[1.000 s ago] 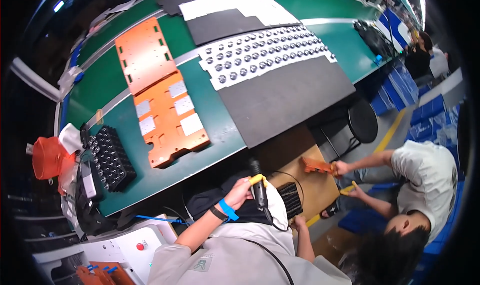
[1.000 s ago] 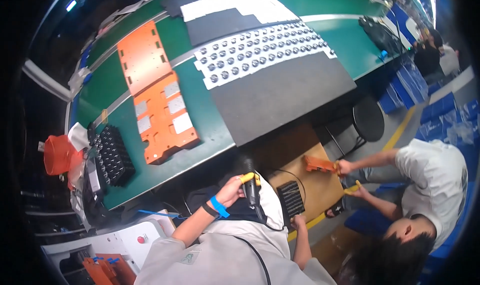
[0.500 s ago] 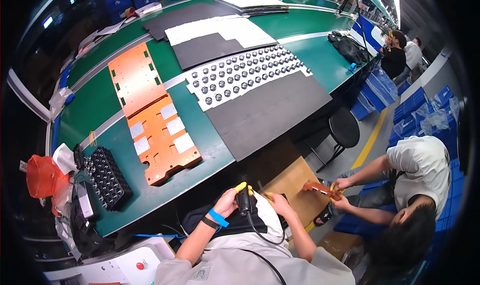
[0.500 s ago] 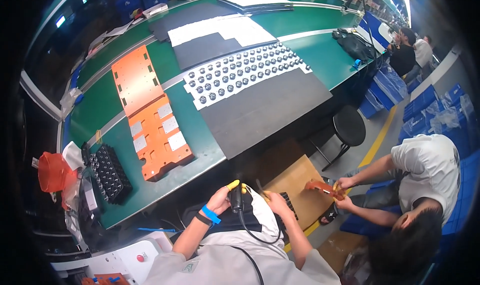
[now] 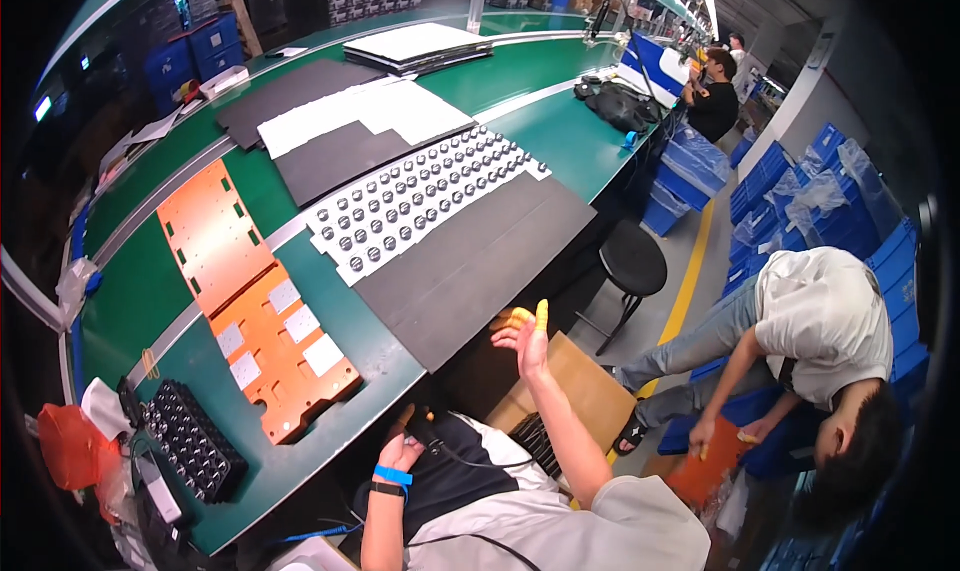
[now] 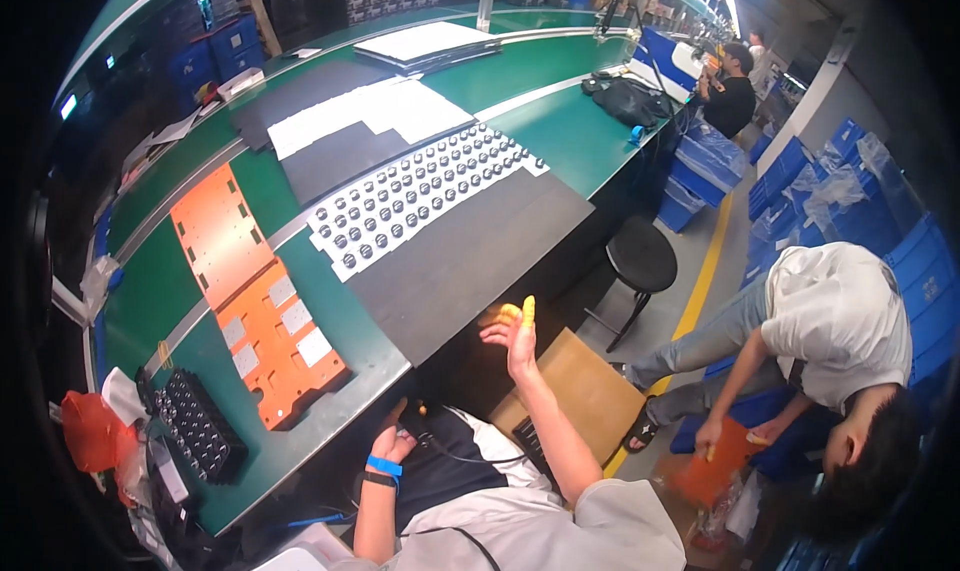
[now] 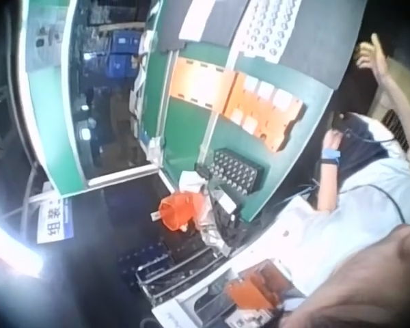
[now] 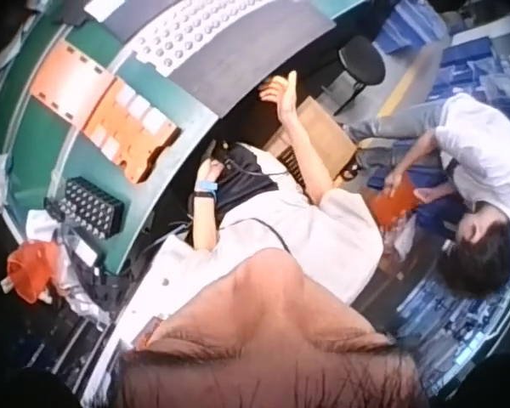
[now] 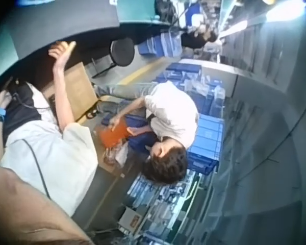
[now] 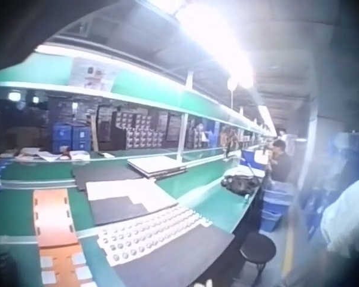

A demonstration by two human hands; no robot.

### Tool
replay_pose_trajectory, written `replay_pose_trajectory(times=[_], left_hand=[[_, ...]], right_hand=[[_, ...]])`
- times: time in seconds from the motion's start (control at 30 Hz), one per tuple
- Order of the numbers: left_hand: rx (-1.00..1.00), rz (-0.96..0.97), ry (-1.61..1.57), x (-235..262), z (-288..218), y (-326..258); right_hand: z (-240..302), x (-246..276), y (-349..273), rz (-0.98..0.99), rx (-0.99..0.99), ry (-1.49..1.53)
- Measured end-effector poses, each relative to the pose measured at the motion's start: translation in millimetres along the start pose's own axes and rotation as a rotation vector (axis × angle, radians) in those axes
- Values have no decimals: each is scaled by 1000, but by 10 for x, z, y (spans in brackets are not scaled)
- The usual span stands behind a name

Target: Assembling small electronic components onto a base board using an assembly machine and then packing the finished products into a cardboard box.

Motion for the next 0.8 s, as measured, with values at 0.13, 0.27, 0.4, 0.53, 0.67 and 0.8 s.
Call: replay_pose_trajectory(times=[0.13,0.27,0.4,0.53,0.67,0.8], left_hand=[[48,58,49,52,41,39],[104,233,145,68,53,10],[42,109,157,108,14,-34],[133,184,102,196,-80,71],[133,86,114,186,-332,-10],[105,56,119,472,-544,220]], right_hand=[[580,-215,288,-110,26,-206],[647,-129,470,-251,91,-435],[611,-98,560,-448,233,-327],[550,478,946,-448,421,-204],[585,577,1009,-408,412,-170],[521,527,1123,-399,356,-84]])
Point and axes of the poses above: each hand's wrist, its own y-axis towards the middle knuckle, its own x-axis out of the back of the hand, z = x × y, the point moved 3 cm from there along y, towards the middle knuckle, and after that the axes turned 3 degrees about -y, right-handed, at the moved point
